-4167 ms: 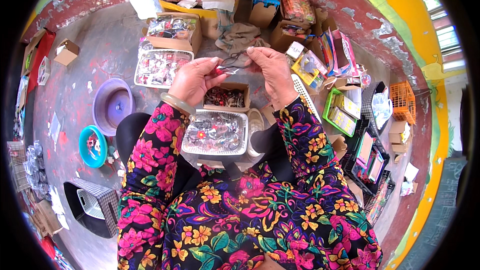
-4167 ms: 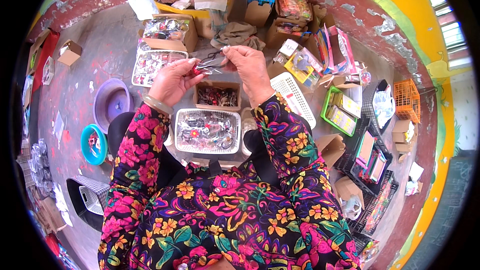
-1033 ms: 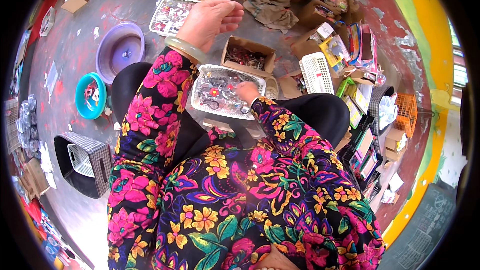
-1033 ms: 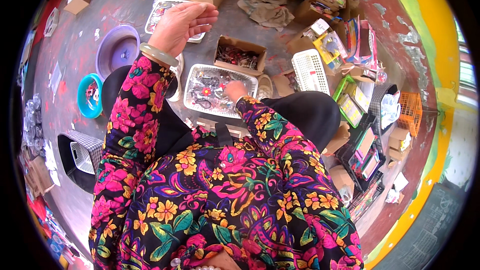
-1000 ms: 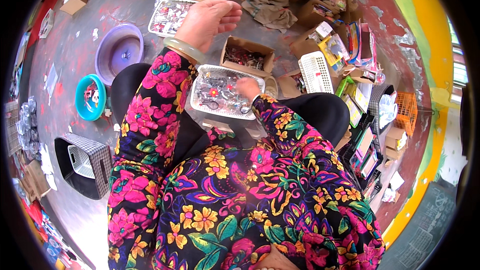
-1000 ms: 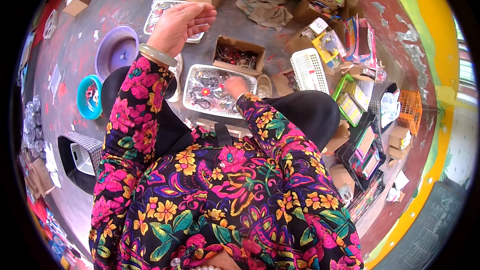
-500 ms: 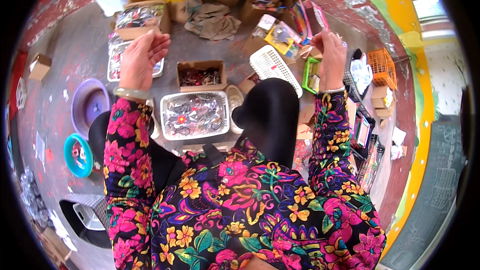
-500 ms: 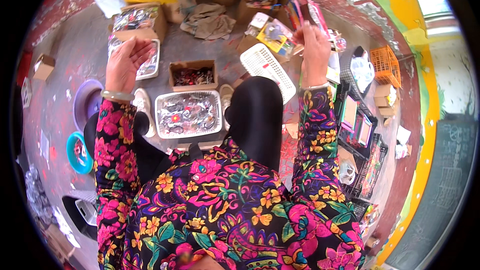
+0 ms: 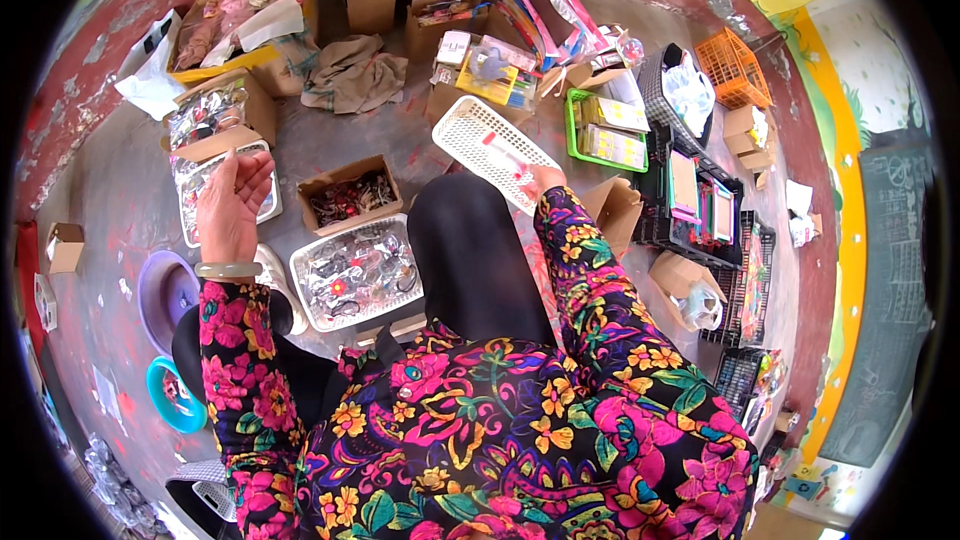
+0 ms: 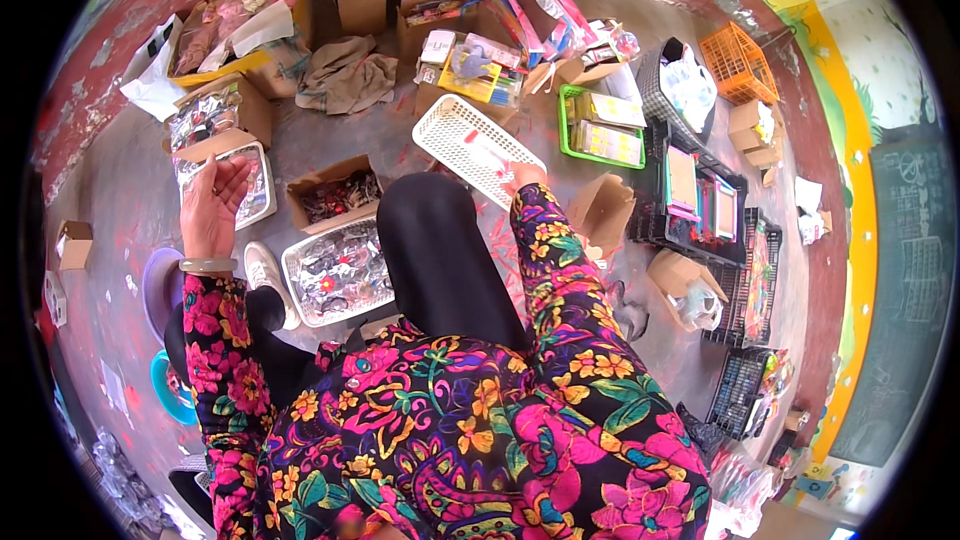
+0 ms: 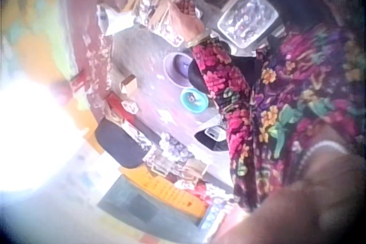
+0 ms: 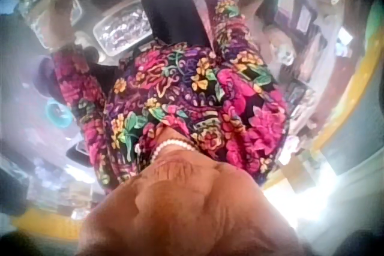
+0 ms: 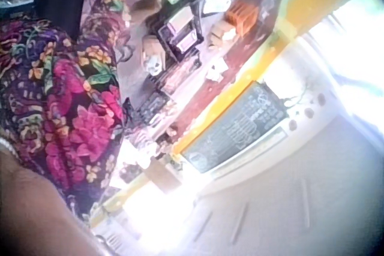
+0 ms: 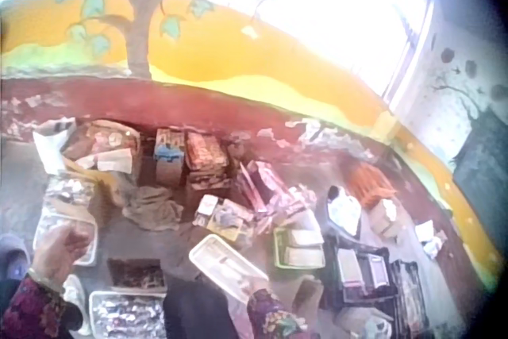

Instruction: The person sits on the floor and repeatedly picks up small hair accessories, such as hair ties and clips, from a container. They place each item into a small plastic bag, seal the bag, and set it aside in a nearby basket. The process is repeated for multiple items throughout the clip.

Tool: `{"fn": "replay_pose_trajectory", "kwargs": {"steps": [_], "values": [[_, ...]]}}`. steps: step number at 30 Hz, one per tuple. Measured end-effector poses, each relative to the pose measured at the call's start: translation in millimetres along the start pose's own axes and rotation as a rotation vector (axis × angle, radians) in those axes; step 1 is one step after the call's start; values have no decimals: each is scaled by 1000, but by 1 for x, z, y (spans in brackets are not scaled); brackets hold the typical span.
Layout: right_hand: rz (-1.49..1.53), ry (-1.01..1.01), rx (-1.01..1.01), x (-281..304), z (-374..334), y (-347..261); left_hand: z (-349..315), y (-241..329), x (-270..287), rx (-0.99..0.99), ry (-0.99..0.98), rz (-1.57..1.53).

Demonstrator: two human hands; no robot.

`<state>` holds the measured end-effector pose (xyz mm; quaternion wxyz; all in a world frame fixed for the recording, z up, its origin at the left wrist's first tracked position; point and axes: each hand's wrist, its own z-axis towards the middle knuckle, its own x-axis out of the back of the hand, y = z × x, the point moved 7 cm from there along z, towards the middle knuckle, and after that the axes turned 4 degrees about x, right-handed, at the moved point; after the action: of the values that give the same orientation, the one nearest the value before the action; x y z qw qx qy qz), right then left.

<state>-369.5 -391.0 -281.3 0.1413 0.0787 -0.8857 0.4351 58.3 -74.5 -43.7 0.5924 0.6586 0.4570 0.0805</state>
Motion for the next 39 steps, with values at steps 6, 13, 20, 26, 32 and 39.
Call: {"fn": "replay_pose_trajectory", "kwargs": {"steps": [6, 13, 20, 26, 32, 39], "values": [[362, -145, -193, -29, 0, 24, 3, -7, -9, 67, 1, 46], [514, -102, -169, -28, 2, 22, 4, -9, -15, 83, -5, 64], [216, -262, 510, -26, -131, -136, 0, -7, -24, 47, -71, 171], [-127, -621, 1072, -98, -273, -232, -15, -6, -66, -62, -231, 283], [-276, -750, 1378, -175, -385, -229, -21, 7, -72, -132, -404, 347], [-121, -848, 1226, -206, -380, -197, -14, -9, -45, 137, -213, 349]]}}
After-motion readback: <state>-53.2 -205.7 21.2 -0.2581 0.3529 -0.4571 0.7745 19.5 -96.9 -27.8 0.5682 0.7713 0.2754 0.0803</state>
